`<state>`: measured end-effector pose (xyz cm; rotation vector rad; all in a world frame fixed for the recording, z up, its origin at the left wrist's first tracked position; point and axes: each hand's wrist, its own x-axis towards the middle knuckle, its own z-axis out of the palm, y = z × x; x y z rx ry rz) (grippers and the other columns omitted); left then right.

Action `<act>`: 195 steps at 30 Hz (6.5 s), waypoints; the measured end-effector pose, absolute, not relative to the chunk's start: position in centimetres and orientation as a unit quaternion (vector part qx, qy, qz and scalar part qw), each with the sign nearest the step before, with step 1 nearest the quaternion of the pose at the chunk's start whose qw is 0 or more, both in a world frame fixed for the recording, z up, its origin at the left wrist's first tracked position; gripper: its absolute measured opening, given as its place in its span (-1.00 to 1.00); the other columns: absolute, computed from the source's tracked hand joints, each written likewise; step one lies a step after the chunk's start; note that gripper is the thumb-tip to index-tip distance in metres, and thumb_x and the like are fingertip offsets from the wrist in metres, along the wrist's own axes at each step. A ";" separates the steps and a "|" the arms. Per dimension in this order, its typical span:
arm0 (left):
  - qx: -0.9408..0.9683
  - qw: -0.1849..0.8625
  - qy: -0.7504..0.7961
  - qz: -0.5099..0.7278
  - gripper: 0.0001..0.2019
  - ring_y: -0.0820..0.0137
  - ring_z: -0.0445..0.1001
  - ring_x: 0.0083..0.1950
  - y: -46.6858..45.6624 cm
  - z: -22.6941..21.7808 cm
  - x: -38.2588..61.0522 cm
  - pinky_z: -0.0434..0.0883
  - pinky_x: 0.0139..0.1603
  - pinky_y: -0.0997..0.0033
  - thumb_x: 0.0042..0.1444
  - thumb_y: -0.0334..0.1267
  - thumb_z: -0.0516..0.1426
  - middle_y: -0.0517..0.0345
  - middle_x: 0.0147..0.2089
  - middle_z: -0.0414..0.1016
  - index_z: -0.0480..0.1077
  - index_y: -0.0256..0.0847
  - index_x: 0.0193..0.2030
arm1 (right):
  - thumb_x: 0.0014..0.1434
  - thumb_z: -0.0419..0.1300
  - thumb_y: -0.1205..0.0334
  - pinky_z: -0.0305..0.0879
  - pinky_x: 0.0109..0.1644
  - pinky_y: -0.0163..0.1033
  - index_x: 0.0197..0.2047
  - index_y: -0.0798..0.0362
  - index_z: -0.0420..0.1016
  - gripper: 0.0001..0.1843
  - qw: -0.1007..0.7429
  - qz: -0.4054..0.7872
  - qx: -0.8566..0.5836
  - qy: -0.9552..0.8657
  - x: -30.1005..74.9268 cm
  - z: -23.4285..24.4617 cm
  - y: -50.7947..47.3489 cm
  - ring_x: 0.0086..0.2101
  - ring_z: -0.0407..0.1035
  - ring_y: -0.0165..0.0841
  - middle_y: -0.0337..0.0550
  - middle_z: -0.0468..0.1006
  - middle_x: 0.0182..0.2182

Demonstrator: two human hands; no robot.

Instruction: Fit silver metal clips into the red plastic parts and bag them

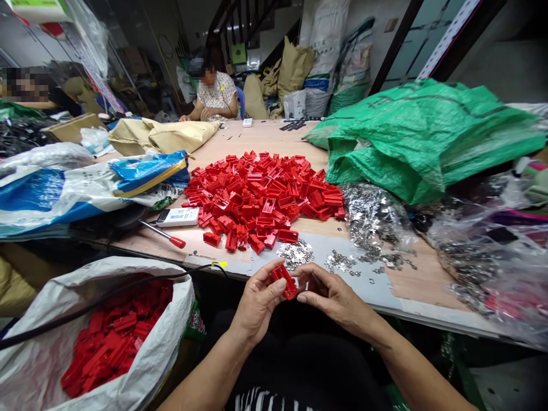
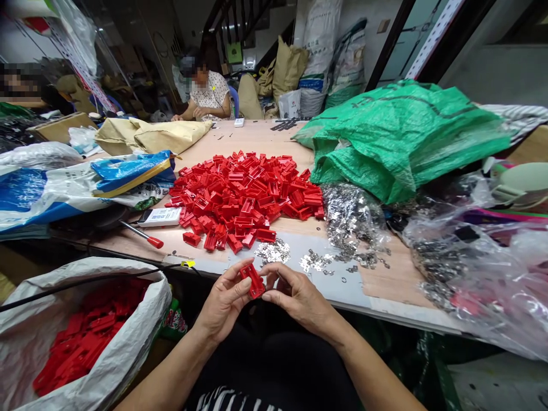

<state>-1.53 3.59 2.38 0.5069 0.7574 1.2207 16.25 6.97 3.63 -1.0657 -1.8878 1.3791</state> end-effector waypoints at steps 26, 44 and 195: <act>0.671 0.346 0.486 0.440 -0.61 0.26 0.54 -0.05 7.4 -1.4 -4.5 0.40 0.02 0.30 0.00 -0.34 0.26 0.07 -0.04 0.59 0.48 -0.06 0.01 | 0.24 0.08 0.32 0.37 -0.11 -0.12 -0.13 -0.05 0.51 -0.78 0.235 0.290 -0.438 -0.818 15.3 0.4 8.2 -0.21 0.46 -0.24 -0.10 0.57 -0.20; 0.695 0.332 0.478 0.422 -0.64 0.35 0.52 -0.09 7.2 -2.0 -4.2 0.41 -0.01 0.40 0.03 -0.46 0.23 0.11 -0.07 0.56 0.43 -0.14 0.00 | 0.26 0.02 0.41 0.37 -0.16 -0.20 -0.20 0.04 0.48 -0.78 0.143 0.235 -0.486 -0.829 13.6 1.3 7.8 -0.27 0.46 -0.28 -0.11 0.52 -0.29; 0.217 0.779 0.271 0.522 -0.43 0.38 0.55 -0.14 3.3 2.3 -1.8 0.44 -0.05 0.39 -0.12 -0.48 0.35 0.03 -0.08 0.56 0.39 -0.17 0.09 | 0.18 0.17 0.01 0.33 -0.37 -0.35 -0.28 -0.01 0.49 -0.77 0.351 0.318 -0.534 -0.701 17.9 5.5 4.2 -0.46 0.40 -0.37 -0.23 0.55 -0.43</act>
